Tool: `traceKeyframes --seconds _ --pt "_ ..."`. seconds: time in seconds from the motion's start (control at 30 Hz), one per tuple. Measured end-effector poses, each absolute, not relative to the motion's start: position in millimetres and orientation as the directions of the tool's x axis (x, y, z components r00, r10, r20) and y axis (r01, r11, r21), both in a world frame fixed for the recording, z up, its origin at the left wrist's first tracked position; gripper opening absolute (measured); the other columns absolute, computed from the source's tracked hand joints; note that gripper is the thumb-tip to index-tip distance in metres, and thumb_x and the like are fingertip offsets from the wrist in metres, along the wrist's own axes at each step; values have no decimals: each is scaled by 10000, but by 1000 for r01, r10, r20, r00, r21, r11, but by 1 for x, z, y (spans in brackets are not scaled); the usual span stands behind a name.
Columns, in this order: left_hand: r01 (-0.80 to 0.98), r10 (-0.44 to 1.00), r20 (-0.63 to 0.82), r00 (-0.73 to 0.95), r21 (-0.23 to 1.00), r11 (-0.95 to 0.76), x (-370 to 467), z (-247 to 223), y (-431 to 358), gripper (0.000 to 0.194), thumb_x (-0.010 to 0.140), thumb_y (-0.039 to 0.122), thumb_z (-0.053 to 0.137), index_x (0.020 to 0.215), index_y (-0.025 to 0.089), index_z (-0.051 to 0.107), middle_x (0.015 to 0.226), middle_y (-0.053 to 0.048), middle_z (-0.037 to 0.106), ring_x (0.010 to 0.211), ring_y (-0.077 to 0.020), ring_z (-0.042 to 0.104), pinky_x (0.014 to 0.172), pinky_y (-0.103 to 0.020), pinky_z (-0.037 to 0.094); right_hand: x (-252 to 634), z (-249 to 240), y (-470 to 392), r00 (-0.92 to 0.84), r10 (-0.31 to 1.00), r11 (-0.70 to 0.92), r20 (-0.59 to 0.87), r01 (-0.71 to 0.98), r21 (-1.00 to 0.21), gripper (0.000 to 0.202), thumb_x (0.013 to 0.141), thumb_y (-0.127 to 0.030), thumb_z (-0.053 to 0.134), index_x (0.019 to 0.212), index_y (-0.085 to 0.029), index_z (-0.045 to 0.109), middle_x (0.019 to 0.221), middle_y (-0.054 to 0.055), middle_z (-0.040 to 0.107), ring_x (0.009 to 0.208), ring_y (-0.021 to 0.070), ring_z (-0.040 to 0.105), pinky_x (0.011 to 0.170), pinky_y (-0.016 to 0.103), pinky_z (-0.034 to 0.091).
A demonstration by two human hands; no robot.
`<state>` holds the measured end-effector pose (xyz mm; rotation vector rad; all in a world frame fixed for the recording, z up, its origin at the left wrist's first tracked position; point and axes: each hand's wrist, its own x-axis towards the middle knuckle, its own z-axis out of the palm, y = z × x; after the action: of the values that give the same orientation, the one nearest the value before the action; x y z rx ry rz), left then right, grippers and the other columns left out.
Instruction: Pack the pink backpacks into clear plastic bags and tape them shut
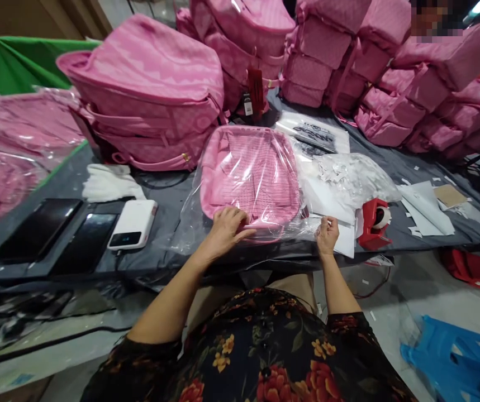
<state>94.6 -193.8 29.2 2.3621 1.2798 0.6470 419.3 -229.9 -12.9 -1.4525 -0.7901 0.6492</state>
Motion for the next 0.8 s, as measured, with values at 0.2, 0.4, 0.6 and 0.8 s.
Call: traceKeyframes --seconds 0.2,0.4,0.6,0.8 --pt "739 833 242 497 386 -553 88 37 -204 154 940 255 712 1066 188 654 1035 -61 673 1041 -246 592 959 -377 318 421 -19 -230 592 799 72 104 76 -994 717 698 -859 651 925 -232 386 502 -129 326 403 76 330 401 210 269" --pt "838 886 232 401 297 -457 79 32 -224 318 984 439 644 1052 133 590 958 -92 681 909 -256 619 912 -388 317 422 -20 -230 592 800 71 102 75 -995 711 703 -852 649 922 -233 377 509 -131 307 406 76 335 404 210 261" --pt "755 909 90 407 528 -390 67 36 -218 181 1008 333 599 922 177 631 930 -24 701 925 -207 609 973 -394 269 423 -19 -228 570 815 67 108 93 -993 704 716 -851 633 924 -234 366 517 -129 288 411 78 352 411 213 261" --pt "726 905 176 388 547 -418 73 47 -186 231 965 344 531 852 173 638 904 -57 702 952 -227 583 1016 -432 273 420 -15 -232 595 798 44 95 99 -994 727 675 -883 616 907 -238 375 480 -122 324 394 88 323 385 228 290"
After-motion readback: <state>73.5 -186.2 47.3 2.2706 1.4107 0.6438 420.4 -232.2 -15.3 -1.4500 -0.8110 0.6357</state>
